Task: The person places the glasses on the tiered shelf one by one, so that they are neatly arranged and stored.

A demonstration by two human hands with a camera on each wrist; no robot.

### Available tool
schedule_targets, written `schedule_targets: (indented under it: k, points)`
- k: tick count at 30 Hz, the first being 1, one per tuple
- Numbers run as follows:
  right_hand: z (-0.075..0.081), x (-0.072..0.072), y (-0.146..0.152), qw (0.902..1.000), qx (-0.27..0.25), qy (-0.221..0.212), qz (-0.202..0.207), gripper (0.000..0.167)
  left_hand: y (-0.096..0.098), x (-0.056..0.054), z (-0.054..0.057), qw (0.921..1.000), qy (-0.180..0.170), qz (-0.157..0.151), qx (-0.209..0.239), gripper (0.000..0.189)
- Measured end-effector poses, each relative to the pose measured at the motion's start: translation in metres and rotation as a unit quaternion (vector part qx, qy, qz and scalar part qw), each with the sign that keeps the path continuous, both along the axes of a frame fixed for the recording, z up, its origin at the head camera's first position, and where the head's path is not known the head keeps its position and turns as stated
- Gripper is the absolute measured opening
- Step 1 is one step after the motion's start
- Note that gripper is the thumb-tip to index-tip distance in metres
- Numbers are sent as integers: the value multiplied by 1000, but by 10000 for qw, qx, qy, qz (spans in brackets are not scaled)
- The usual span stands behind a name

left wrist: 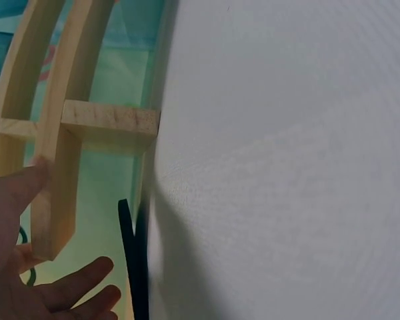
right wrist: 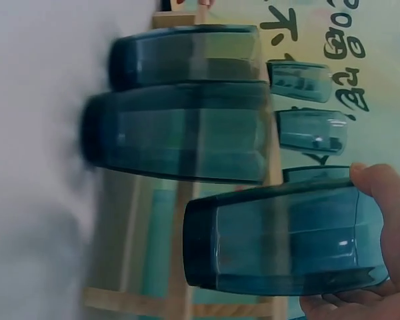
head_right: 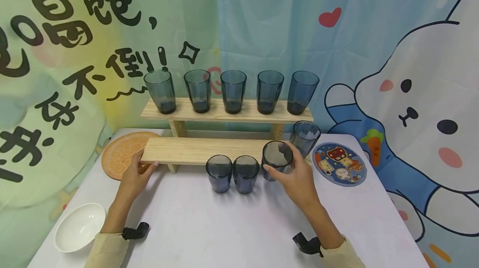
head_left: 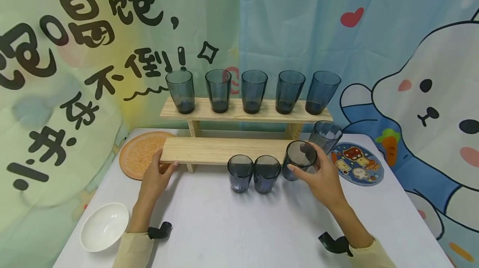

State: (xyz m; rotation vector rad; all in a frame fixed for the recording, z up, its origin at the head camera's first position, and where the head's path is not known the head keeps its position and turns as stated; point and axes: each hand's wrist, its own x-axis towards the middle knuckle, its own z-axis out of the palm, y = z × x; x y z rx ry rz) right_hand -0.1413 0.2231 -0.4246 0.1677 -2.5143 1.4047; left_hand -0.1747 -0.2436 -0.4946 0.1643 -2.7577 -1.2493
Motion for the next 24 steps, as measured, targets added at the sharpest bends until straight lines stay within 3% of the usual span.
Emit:
schedule_targets:
  k: [9,17,24]
  points:
    - [21,-32,-16,9999,-66,-58,-129,90,0,0,-1,9999,52,29,83,78]
    - [20,-57,-23,9992,-343,-173,-100,93,-3,-3,-7,9998,165,-4,71,78]
    - [15,-68,-27,9988,-479,-127,-21,86,-3,-3,-8,9999,109,-21,120,79]
